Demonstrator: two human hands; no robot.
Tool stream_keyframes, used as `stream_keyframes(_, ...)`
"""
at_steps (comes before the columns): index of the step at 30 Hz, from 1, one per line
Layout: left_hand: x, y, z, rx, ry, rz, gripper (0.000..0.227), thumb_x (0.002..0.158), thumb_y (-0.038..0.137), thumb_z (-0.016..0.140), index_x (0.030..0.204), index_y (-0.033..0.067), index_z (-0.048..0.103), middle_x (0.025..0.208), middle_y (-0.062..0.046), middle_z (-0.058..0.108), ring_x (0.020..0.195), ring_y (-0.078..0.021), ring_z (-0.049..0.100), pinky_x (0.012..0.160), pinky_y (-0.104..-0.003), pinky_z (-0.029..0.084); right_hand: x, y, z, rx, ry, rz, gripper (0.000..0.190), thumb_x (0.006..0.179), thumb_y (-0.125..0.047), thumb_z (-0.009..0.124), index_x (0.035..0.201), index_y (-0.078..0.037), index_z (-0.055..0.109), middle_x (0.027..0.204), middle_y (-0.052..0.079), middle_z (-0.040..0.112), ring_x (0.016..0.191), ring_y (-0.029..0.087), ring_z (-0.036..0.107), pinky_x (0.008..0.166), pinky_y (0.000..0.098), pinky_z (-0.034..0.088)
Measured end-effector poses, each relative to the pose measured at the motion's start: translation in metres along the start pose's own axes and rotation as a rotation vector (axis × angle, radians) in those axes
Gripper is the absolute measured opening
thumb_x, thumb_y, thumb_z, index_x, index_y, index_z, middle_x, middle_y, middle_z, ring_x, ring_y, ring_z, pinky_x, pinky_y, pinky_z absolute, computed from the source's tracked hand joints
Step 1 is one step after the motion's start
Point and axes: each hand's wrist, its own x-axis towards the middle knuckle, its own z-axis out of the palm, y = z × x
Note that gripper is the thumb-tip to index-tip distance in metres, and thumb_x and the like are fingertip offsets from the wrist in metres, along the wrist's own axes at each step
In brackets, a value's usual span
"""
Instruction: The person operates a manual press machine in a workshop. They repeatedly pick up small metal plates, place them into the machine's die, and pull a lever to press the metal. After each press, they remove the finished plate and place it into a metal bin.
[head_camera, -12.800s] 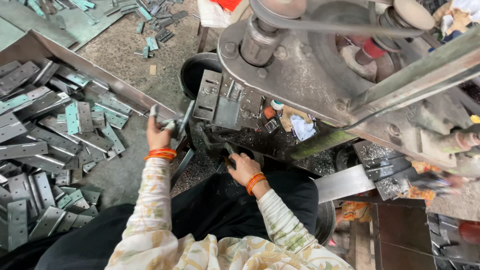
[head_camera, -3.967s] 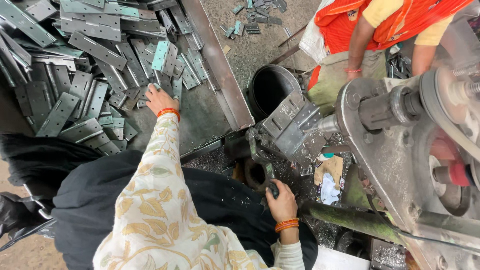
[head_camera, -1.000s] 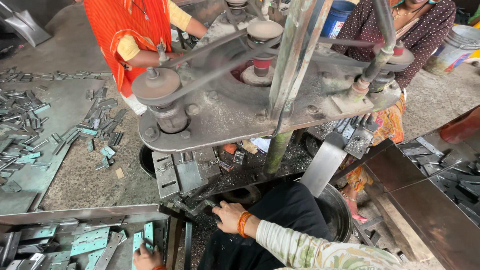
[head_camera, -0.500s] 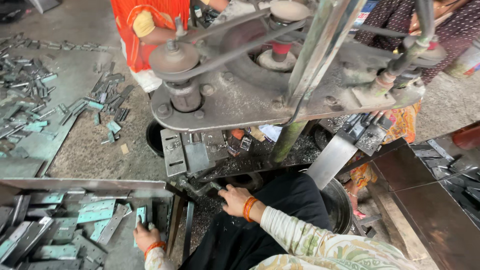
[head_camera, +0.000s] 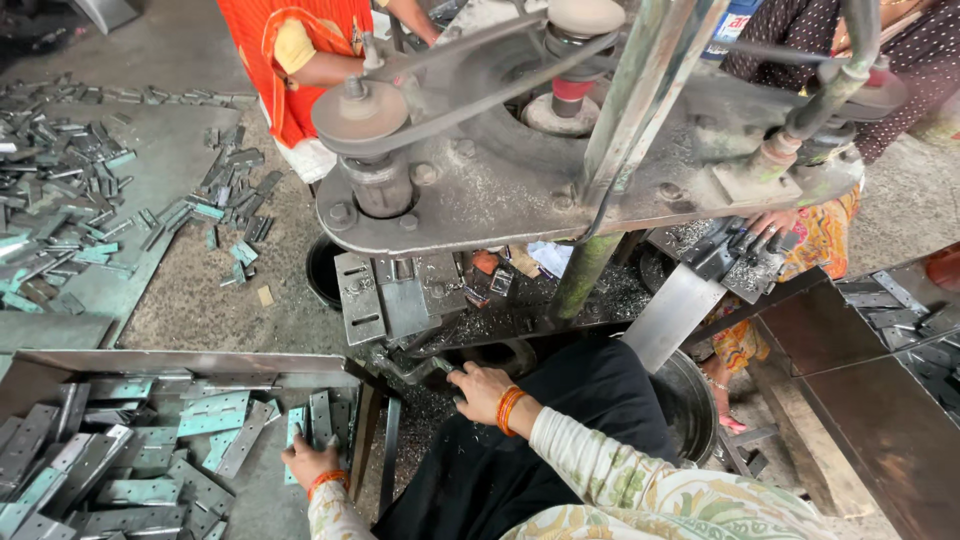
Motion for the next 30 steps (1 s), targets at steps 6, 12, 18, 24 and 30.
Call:
stream_keyframes(6,-0.008,0.013,0.002,-0.039,-0.022,-0.206,0.095,0.061,0.015,0.094,0.148,0.0062,0.056,0.119,-0.029,0.06,0.103,-0.0449,0.065,0.093,-0.051,0.054,0.002,0.002,0.007,-0.009,0.005,-0.008,0.05,0.086,-0.027,0.071,0.134,-0.015,0.062,0.12,0.015,0.06,0.108,0.036,0.065,0.091,0.0486,0.053)
stream_keyframes(12,0.005,0.016,-0.008,-0.199,0.054,-0.151,0.074,0.07,0.01,0.086,0.14,0.0004,0.061,0.107,-0.023,0.076,0.095,-0.0366,0.074,0.09,-0.047,0.057,0.003,-0.003,0.001,-0.032,-0.021,0.001,0.057,0.086,-0.026,0.072,0.14,-0.014,0.057,0.133,0.015,0.054,0.125,0.036,0.054,0.101,0.0505,0.047)
stream_keyframes(18,0.032,0.014,-0.029,-0.244,0.114,-0.041,0.075,0.074,0.005,0.088,0.145,0.0027,0.061,0.107,-0.022,0.075,0.092,-0.0316,0.074,0.086,-0.045,0.058,0.012,-0.031,0.003,-0.009,0.173,-0.186,0.06,0.086,-0.016,0.072,0.143,-0.009,0.054,0.156,0.02,0.04,0.143,0.039,0.038,0.114,0.0564,0.034)
stream_keyframes(24,0.041,0.008,-0.056,-0.945,-0.299,0.018,0.088,0.079,-0.01,0.071,0.161,0.0126,0.048,0.109,-0.016,0.072,0.099,-0.0194,0.07,0.087,-0.03,0.056,0.013,-0.063,0.022,0.114,0.342,-0.56,0.071,0.085,-0.018,0.074,0.151,-0.008,0.049,0.159,0.025,0.041,0.144,0.041,0.044,0.117,0.0543,0.04)
stream_keyframes(30,0.037,0.039,-0.045,-1.081,-0.495,0.004,0.084,0.079,-0.008,0.07,0.158,0.0115,0.048,0.111,-0.014,0.071,0.099,-0.0192,0.069,0.086,-0.031,0.056,-0.001,-0.059,0.036,0.212,0.308,-0.64,0.076,0.09,-0.029,0.072,0.16,-0.014,0.046,0.144,0.016,0.058,0.13,0.033,0.06,0.107,0.0467,0.052)
